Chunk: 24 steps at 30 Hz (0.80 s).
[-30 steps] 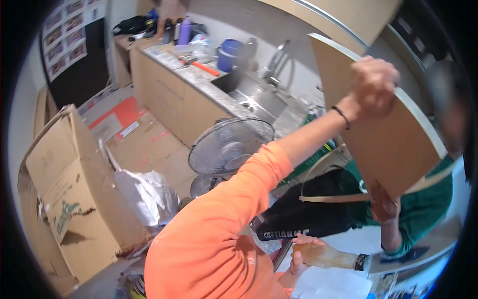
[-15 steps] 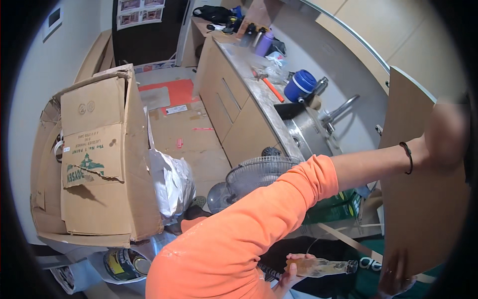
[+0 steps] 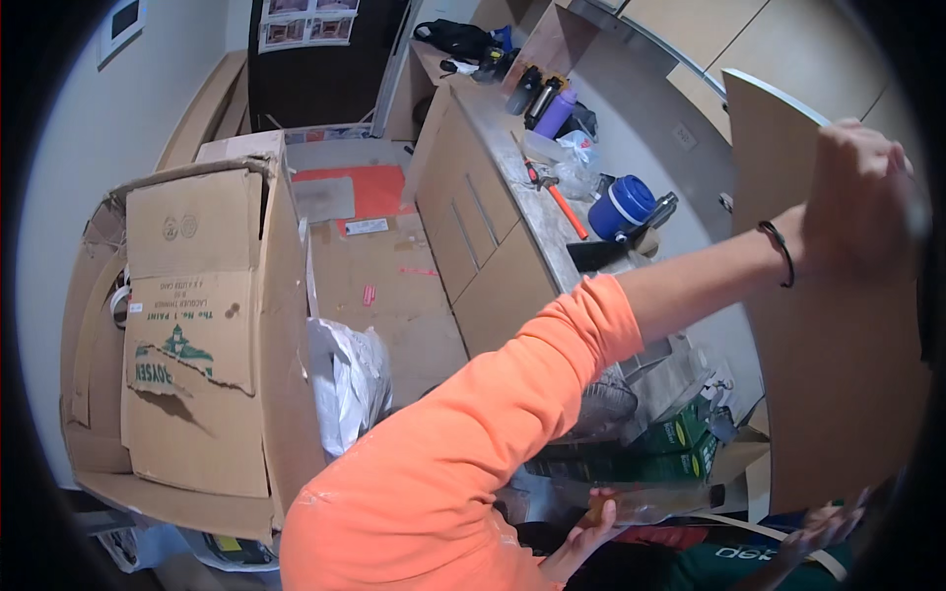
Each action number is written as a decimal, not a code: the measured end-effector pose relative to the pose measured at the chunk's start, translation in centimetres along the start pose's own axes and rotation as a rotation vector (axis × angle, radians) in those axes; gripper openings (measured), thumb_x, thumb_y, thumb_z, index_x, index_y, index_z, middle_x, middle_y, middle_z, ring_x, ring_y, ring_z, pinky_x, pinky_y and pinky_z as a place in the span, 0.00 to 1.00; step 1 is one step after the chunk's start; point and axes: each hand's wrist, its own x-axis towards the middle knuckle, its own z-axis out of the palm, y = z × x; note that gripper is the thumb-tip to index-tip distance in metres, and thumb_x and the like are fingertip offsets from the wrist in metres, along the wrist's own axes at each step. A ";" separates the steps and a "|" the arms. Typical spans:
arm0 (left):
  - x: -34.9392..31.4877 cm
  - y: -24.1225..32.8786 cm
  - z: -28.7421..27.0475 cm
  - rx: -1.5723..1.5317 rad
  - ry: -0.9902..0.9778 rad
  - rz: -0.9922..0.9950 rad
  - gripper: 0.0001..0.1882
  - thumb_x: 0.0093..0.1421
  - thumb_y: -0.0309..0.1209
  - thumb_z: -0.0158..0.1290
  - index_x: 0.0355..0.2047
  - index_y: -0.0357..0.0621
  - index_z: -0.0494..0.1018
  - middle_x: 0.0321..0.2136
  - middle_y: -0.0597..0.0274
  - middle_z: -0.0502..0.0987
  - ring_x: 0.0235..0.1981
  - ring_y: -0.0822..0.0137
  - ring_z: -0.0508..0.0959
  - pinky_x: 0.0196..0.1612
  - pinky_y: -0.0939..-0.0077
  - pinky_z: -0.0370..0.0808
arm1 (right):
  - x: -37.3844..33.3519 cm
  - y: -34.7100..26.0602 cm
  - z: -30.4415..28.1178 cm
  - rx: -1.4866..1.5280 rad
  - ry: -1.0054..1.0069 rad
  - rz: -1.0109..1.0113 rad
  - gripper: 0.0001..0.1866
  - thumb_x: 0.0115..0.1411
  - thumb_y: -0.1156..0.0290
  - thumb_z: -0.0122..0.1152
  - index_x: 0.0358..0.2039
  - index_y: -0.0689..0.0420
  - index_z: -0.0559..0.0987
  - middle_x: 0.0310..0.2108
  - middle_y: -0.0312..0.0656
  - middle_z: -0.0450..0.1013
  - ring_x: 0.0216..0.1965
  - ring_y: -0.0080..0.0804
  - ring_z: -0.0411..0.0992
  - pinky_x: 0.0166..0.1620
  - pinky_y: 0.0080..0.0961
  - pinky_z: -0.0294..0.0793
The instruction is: The person handles white cabinet doors and wooden planks in a cluttered room. They apply a yellowish liquid from a bottle onto the edges of the cabinet doors and planks, then place the items into a cardboard box.
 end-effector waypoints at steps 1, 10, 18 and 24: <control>0.3 -1.1 -1.0 0.002 -0.044 -0.007 0.21 0.62 0.24 0.38 0.10 0.41 0.61 0.10 0.52 0.65 0.14 0.46 0.67 0.23 0.53 0.63 | 0.9 0.5 0.5 0.065 -0.059 0.024 0.41 0.54 0.66 0.68 0.65 0.59 0.59 0.37 0.42 0.71 0.37 0.31 0.71 0.43 0.31 0.76; 5.6 -5.1 -9.9 0.051 -0.569 -0.256 0.11 0.62 0.30 0.46 0.26 0.40 0.74 0.23 0.50 0.74 0.26 0.51 0.76 0.32 0.59 0.71 | 9.5 2.8 3.5 0.374 -0.023 0.195 0.36 0.60 0.56 0.63 0.64 0.58 0.63 0.42 0.40 0.72 0.40 0.31 0.71 0.39 0.26 0.73; 3.9 -4.9 -17.8 -0.158 -0.138 -0.290 0.27 0.70 0.41 0.31 0.16 0.42 0.65 0.16 0.63 0.65 0.20 0.70 0.65 0.28 0.73 0.65 | 17.5 1.4 7.3 0.186 -0.278 0.188 0.28 0.60 0.60 0.63 0.58 0.57 0.69 0.44 0.43 0.75 0.43 0.33 0.75 0.39 0.27 0.76; 5.0 -7.5 -26.8 0.608 -0.217 0.239 0.23 0.69 0.45 0.35 0.26 0.39 0.66 0.21 0.59 0.68 0.25 0.66 0.68 0.32 0.68 0.67 | 19.9 6.0 10.1 -0.118 -0.190 0.054 0.19 0.63 0.58 0.62 0.44 0.60 0.75 0.33 0.37 0.74 0.35 0.25 0.73 0.34 0.22 0.69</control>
